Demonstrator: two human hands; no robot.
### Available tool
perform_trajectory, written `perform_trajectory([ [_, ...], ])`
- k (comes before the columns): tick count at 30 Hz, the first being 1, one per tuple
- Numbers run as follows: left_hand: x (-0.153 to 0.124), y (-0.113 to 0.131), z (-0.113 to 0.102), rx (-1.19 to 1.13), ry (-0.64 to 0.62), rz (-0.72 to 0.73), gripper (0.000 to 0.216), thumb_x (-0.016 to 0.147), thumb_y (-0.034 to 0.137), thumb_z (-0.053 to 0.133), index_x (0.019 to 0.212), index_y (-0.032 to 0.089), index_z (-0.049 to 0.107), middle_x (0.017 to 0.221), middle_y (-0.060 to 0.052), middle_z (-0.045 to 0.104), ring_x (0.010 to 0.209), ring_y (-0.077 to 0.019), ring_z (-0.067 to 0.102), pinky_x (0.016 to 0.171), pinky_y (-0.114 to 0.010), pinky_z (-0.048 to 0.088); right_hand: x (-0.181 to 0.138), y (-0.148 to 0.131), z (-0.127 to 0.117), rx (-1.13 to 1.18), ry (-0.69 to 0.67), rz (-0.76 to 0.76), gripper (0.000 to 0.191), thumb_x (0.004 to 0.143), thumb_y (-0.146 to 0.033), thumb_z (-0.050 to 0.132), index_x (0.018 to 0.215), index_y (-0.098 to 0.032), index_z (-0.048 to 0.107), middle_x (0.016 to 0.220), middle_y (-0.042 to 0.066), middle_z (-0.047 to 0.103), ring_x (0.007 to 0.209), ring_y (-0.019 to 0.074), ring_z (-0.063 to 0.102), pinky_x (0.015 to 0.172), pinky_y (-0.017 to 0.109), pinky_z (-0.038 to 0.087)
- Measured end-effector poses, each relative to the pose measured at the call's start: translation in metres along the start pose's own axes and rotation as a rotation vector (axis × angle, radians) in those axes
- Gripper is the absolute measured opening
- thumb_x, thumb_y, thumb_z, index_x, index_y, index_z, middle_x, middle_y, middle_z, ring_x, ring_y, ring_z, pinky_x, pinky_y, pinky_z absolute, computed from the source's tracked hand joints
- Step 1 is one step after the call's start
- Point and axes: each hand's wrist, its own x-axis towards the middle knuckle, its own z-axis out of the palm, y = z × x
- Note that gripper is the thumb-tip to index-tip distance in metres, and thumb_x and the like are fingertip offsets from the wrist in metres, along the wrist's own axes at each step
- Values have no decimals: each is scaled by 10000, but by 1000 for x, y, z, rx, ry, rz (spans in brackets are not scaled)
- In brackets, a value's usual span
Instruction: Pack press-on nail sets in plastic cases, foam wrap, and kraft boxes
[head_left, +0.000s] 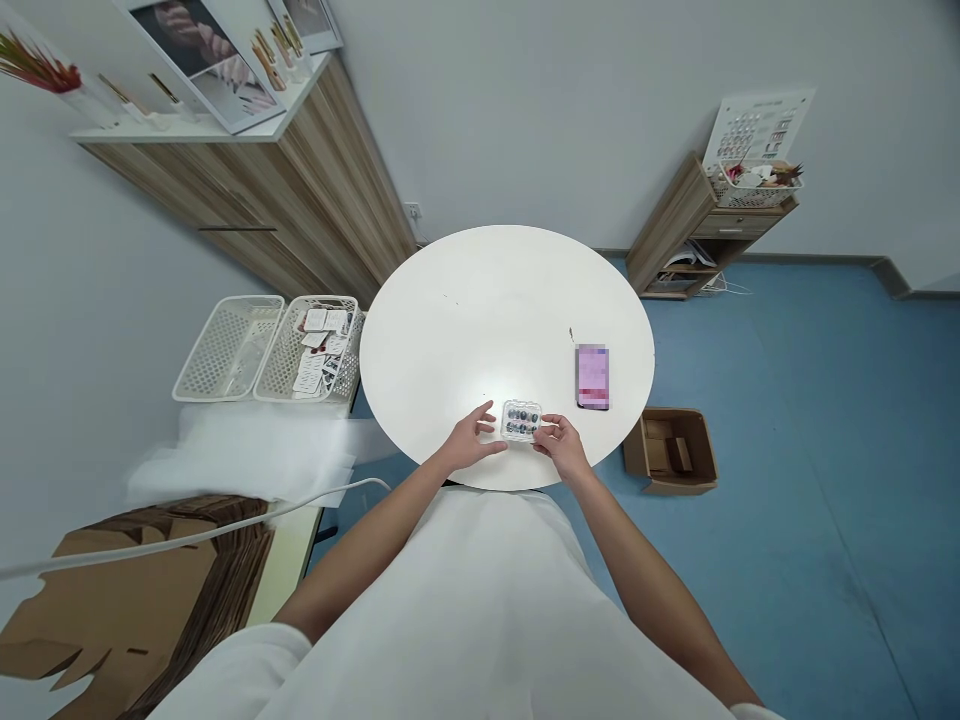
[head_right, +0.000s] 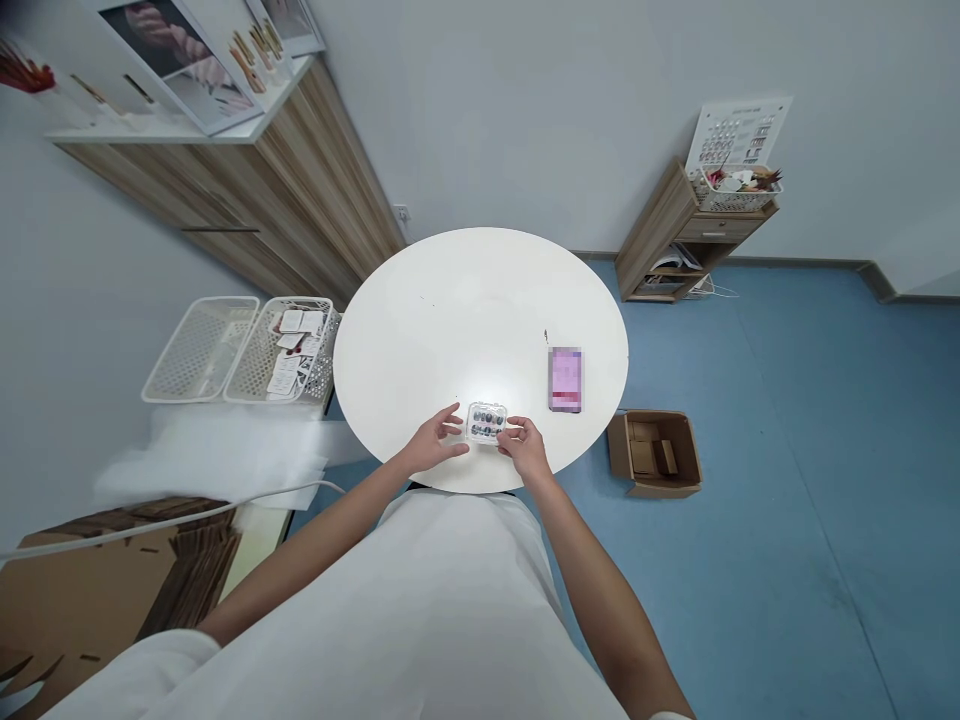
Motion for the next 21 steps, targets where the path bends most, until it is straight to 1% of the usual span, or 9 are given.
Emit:
perform_trajectory([
  [1, -1, 3, -3, 86, 4, 42, 884, 573, 447, 709, 1323, 261, 280, 1150, -80, 499, 937, -190, 546, 852, -381, 410, 0, 0, -1, -2, -2, 4, 434, 576, -337, 696, 943, -225, 493, 737, -29, 569, 664, 118, 586, 687, 320, 509],
  [3, 0, 9, -9, 232, -9, 126, 958, 516, 452, 740, 1328, 286, 261, 1165, -68, 480, 942, -192, 528, 851, -382, 409, -1, -1, -1, -5, -9, 9, 433, 577, -340, 696, 944, -226, 498, 737, -28, 567, 667, 122, 588, 691, 329, 509],
  [5, 2, 15, -13, 330, -26, 185, 978, 503, 470, 739, 1332, 295, 249, 1127, -59, 495, 914, -192, 525, 817, -374, 425, -2, -2, -1, -5, -24, 10, 433, 577, -341, 697, 946, -225, 501, 737, -27, 564, 663, 122, 586, 698, 338, 508],
  [8, 7, 20, -13, 418, -51, 237, 983, 491, 498, 733, 1327, 291, 260, 1062, -52, 521, 855, -189, 529, 761, -361, 442, -5, -5, 1, -11, -50, 7, 432, 572, -345, 701, 939, -227, 507, 736, -26, 564, 664, 122, 582, 708, 344, 504],
  [11, 10, 20, -11, 461, -70, 259, 930, 503, 502, 725, 1302, 264, 313, 1004, -50, 537, 811, -183, 530, 736, -349, 446, -6, -6, 2, -15, -73, 5, 425, 569, -347, 702, 930, -230, 511, 734, -29, 552, 670, 121, 579, 708, 342, 501],
  [17, 10, 19, -12, 464, -62, 280, 794, 535, 434, 722, 1228, 225, 395, 945, -41, 537, 779, -165, 522, 716, -322, 443, -5, -4, 3, -41, -140, -9, 416, 583, -355, 687, 941, -231, 514, 755, -31, 530, 664, 115, 571, 703, 340, 494],
  [19, 9, 21, -14, 456, -51, 300, 771, 536, 415, 721, 1212, 220, 407, 914, -31, 533, 772, -159, 517, 713, -312, 439, -5, -5, 3, -61, -160, -28, 448, 590, -362, 678, 982, -235, 503, 834, -12, 543, 678, 117, 578, 711, 346, 494],
  [21, 8, 23, -16, 450, -40, 313, 748, 541, 401, 716, 1201, 216, 417, 888, -23, 528, 768, -157, 513, 711, -307, 436, -4, -8, 3, -114, -174, -59, 492, 596, -369, 669, 1035, -246, 484, 965, 15, 538, 688, 119, 589, 722, 355, 492],
])
